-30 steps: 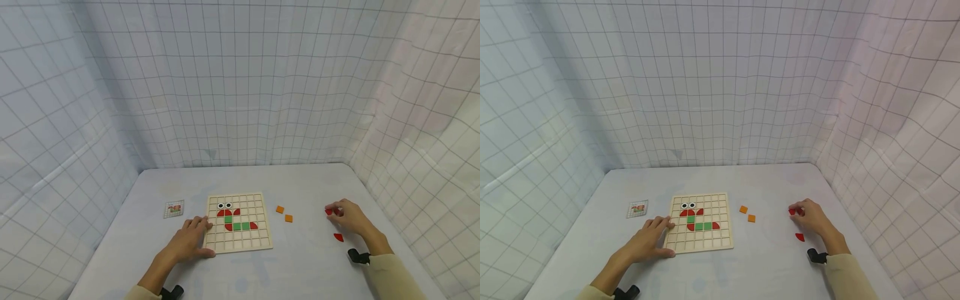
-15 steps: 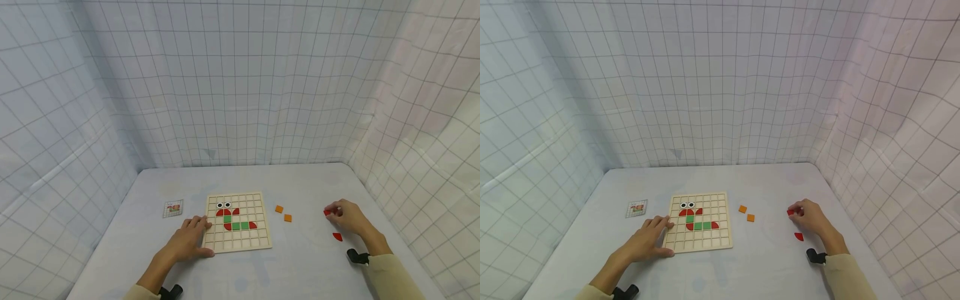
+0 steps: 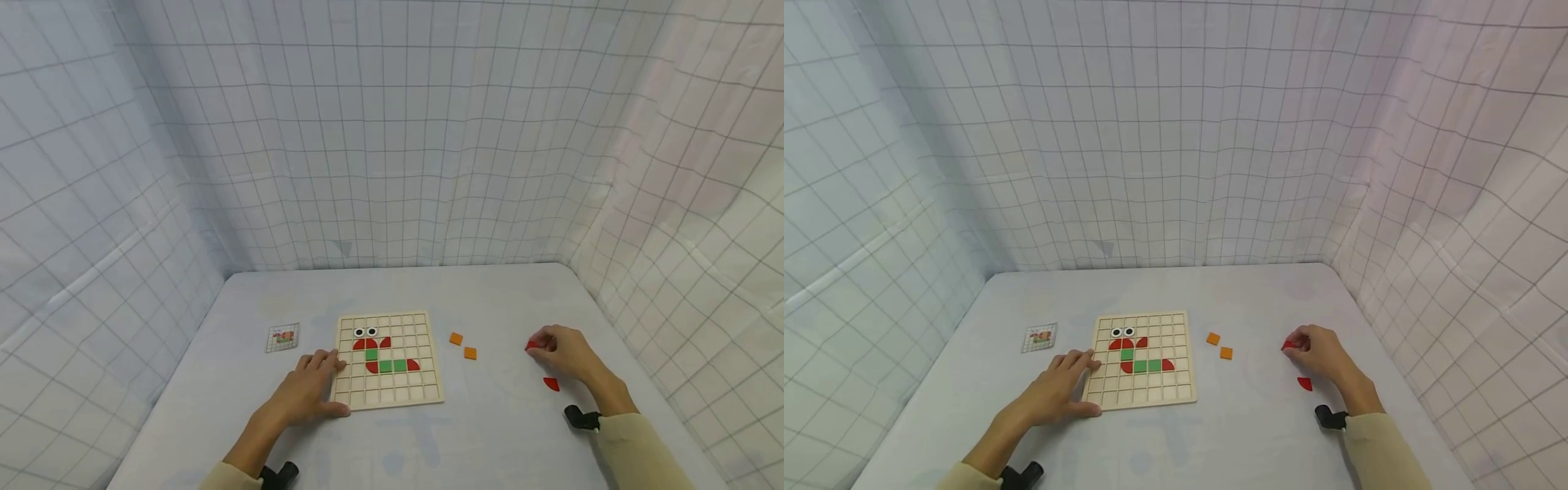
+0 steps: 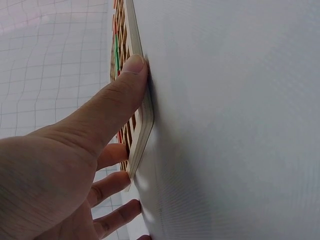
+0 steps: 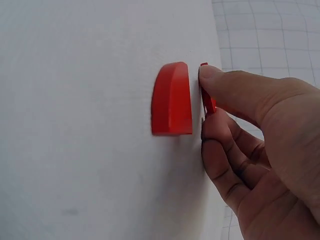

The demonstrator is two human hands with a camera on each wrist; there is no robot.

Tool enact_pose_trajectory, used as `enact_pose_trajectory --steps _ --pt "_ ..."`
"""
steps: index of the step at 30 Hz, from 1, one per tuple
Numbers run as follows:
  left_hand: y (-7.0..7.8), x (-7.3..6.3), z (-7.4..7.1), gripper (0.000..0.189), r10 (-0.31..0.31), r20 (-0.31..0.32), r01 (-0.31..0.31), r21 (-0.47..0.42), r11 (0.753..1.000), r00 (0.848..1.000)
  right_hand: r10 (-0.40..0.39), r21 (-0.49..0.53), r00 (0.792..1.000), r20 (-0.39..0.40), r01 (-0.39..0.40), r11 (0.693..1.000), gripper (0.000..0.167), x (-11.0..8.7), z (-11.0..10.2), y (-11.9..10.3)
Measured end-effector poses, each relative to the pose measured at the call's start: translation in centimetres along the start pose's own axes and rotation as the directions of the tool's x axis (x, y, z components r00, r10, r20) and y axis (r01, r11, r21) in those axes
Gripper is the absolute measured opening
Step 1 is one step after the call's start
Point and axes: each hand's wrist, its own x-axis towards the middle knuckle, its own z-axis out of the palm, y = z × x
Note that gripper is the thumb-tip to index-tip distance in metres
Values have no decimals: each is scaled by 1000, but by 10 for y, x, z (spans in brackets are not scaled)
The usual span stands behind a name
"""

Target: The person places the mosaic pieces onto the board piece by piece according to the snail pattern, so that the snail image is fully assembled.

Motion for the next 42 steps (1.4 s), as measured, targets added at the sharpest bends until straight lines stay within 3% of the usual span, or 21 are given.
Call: enact_pose_trajectory --steps 14,26,42 --pt "-1 -1 2 99 -14 13 14 -6 1000 1000 -13 13 998 56 12 1000 13 4 1 -7" --pt "0 -1 0 98 -17 10 17 -20 1000 1000 12 24 1000 3 -12 1000 16 4 5 -20" --pt "-3 0 3 99 -9 3 9 -9 1000 1000 -62 75 997 -37 64 995 13 18 27 -59"
